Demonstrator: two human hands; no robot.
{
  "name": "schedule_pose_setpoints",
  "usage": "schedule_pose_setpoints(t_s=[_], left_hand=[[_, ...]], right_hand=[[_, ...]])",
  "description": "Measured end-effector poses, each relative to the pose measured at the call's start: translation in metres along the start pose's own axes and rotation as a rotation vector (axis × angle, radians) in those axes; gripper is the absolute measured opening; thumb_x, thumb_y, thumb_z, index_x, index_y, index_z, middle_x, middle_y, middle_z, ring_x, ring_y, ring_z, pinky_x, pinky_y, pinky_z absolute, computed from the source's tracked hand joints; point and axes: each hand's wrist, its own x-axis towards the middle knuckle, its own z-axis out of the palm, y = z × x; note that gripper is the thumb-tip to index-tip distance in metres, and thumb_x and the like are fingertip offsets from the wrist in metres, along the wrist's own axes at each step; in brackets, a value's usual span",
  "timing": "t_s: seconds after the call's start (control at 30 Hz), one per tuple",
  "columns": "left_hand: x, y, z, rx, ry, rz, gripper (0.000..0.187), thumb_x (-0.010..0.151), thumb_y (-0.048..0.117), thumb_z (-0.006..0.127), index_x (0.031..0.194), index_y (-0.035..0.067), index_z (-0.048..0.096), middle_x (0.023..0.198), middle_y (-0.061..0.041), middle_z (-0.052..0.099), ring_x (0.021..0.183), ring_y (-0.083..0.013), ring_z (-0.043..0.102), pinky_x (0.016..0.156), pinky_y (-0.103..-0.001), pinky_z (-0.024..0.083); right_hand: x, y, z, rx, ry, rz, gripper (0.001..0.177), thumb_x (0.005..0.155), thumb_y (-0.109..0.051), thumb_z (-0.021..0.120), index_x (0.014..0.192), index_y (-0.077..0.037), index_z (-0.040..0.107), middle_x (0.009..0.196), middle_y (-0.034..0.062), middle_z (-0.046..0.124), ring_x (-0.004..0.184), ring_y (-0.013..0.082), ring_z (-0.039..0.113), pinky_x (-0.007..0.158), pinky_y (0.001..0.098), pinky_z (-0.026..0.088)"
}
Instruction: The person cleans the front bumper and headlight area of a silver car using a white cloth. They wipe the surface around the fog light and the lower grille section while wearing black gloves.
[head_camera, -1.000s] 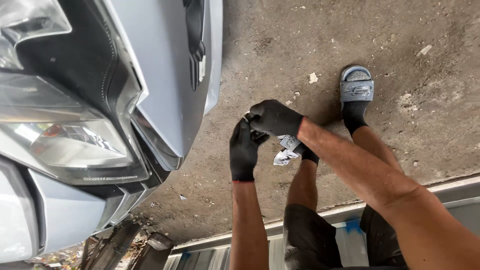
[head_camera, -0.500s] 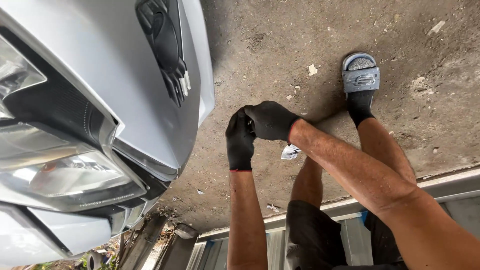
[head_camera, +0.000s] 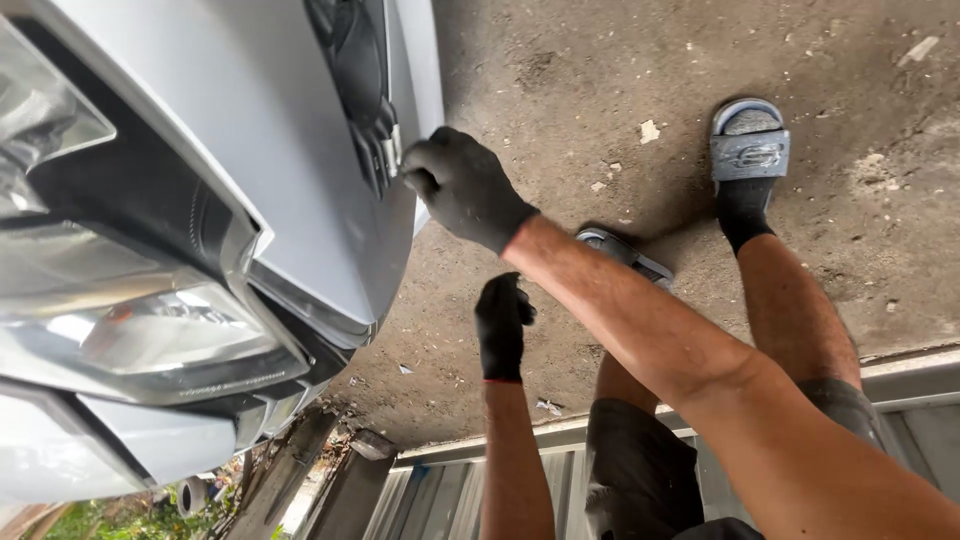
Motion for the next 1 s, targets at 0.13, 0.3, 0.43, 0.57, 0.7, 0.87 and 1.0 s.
schedule_pose_setpoints(t_s=[0.13,0.3,0.43,0.57,0.7,0.87,1.0], left_hand=[[-0.018,-0.039,-0.011,-0.072,0.008,-0.053,0.024,0.101,0.016,0.061,0.118,0.001,0.068,0.076,-0.004,0.062,0.055,-0.0144,0.061,0.048,-0.027,0.047],[-0.026,-0.057,-0.021,-0.102,0.017,-0.121,0.026,0.103,0.023,0.062,0.117,0.002,0.07,0.073,-0.004,0.061,0.052,-0.0154,0.059,0.047,-0.029,0.047],[-0.023,-0.064,-0.034,-0.122,0.019,-0.119,0.027,0.101,0.023,0.063,0.117,0.003,0.07,0.073,-0.004,0.061,0.052,-0.0159,0.06,0.047,-0.03,0.047],[-0.022,-0.054,-0.039,-0.1,0.02,-0.104,0.026,0.103,0.021,0.061,0.118,0.002,0.07,0.074,-0.005,0.062,0.053,-0.016,0.06,0.048,-0.029,0.047],[-0.026,-0.035,-0.035,-0.075,0.034,-0.138,0.026,0.102,0.018,0.06,0.119,0.002,0.07,0.075,-0.005,0.062,0.054,-0.0163,0.061,0.049,-0.03,0.048],[-0.021,-0.047,-0.041,-0.049,0.025,-0.127,0.026,0.102,0.017,0.059,0.119,0.001,0.07,0.075,-0.006,0.062,0.054,-0.0159,0.06,0.049,-0.029,0.048],[-0.018,-0.054,-0.045,-0.083,0.0,-0.098,0.025,0.101,0.016,0.059,0.118,0.001,0.07,0.076,-0.005,0.063,0.054,-0.0143,0.06,0.049,-0.028,0.047]], right_hand=[[0.007,0.0,0.014,0.008,0.011,-0.048,0.016,0.097,-0.01,0.07,0.111,-0.011,0.062,0.097,0.0103,0.072,0.092,0.0281,0.072,0.08,0.0419,0.06],[0.008,0.0,0.023,-0.056,-0.041,-0.092,0.032,0.095,-0.011,0.073,0.121,-0.01,0.056,0.098,0.0128,0.07,0.091,0.032,0.072,0.077,0.0449,0.059],[0.011,0.002,0.029,-0.153,-0.033,-0.109,0.032,0.092,-0.012,0.075,0.117,-0.009,0.056,0.094,0.0136,0.069,0.088,0.0338,0.071,0.075,0.0464,0.057],[0.013,0.007,0.033,-0.234,0.023,-0.174,0.028,0.092,-0.011,0.074,0.113,-0.009,0.056,0.088,0.0115,0.067,0.084,0.0308,0.07,0.072,0.0442,0.058],[0.015,0.015,0.04,-0.247,0.036,-0.185,0.02,0.094,-0.011,0.072,0.108,-0.01,0.058,0.082,0.0095,0.065,0.079,0.0267,0.069,0.068,0.0414,0.058],[0.018,0.021,0.041,-0.253,0.051,-0.208,0.014,0.095,-0.009,0.068,0.103,-0.01,0.057,0.081,0.0088,0.064,0.079,0.0261,0.068,0.068,0.0407,0.058],[0.017,0.025,0.049,-0.243,0.056,-0.22,0.013,0.097,-0.008,0.065,0.104,-0.007,0.054,0.082,0.011,0.062,0.078,0.0284,0.067,0.066,0.0421,0.057]])
